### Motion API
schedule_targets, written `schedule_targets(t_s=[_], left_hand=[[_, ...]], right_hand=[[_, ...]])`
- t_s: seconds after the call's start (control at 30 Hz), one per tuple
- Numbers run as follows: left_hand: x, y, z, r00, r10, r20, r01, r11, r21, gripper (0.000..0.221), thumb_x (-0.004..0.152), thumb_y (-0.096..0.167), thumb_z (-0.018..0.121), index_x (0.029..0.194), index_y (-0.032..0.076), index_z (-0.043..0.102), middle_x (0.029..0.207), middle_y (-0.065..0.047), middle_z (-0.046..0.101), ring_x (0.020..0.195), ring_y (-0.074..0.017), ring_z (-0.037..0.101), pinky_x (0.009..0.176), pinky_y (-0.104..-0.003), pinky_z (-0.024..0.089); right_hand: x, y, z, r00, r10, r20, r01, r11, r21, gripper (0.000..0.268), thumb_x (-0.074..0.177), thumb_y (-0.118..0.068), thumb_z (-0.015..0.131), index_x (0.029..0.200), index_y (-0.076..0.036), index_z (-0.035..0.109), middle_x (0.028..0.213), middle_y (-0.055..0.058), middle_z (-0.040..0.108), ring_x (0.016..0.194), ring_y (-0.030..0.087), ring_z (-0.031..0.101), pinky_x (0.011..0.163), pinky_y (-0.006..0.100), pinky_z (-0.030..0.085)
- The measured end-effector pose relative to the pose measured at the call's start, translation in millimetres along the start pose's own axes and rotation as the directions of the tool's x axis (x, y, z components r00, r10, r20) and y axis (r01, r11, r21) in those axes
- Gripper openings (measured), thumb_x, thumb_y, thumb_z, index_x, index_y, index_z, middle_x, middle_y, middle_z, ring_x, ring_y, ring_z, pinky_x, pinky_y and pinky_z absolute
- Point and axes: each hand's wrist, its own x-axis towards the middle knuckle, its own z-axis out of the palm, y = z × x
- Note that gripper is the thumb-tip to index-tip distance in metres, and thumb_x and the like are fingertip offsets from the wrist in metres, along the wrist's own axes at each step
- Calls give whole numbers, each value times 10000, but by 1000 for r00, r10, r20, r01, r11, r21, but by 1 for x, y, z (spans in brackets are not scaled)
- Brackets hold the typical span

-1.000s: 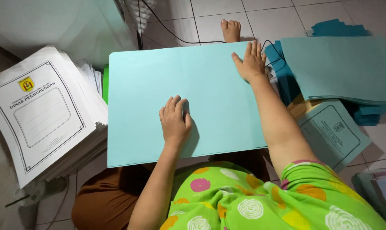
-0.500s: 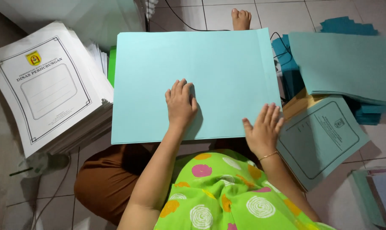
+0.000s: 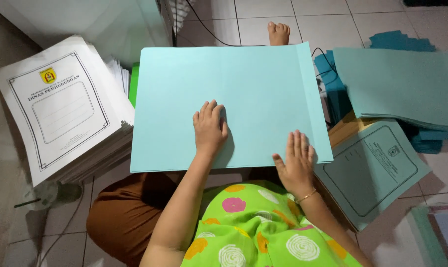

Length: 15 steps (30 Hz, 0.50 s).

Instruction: The person folds a large outer sheet and inserts a pre-printed document inside to assemble document folders.

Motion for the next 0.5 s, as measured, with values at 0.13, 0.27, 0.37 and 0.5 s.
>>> schedule_targets(t_s=[0.13,0.27,0.37,0.5], left_hand=[[0,4,-1,1000,-3,31,3,1000,5,461,918,206,590,1377,168,567,1479,-117,523,1442,-323,430,1151,-574,314],[2,3,-6,998,-9,57,8,1000,10,451,930,220,581,1378,176,556,1478,-109,515,1444,-311,423,1155,-560,306],[4,0,-4,998,-18,58,18,1000,-3,417,948,245,558,1362,196,569,1463,-88,523,1435,-290,431,1154,-528,312],[5,4,-13,999,-29,21,31,998,-59,366,950,253,573,1309,196,619,1411,-86,568,1405,-289,467,1138,-499,340]], right_hand=[[18,31,-24,981,143,128,-148,989,25,887,1025,-694,199,1629,-49,110,1692,212,58,1561,372,10,1221,569,6],[110,34,-23,975,112,193,-112,994,-14,933,1010,-724,214,1618,-23,122,1687,236,67,1569,370,-1,1239,558,-7],[213,42,-12,983,54,175,-46,998,-46,951,1004,-742,222,1619,-22,137,1690,227,86,1575,357,21,1248,552,4],[330,58,0,984,41,171,-27,996,-81,930,1018,-753,140,1639,-61,119,1710,169,79,1585,307,31,1252,526,-5]])
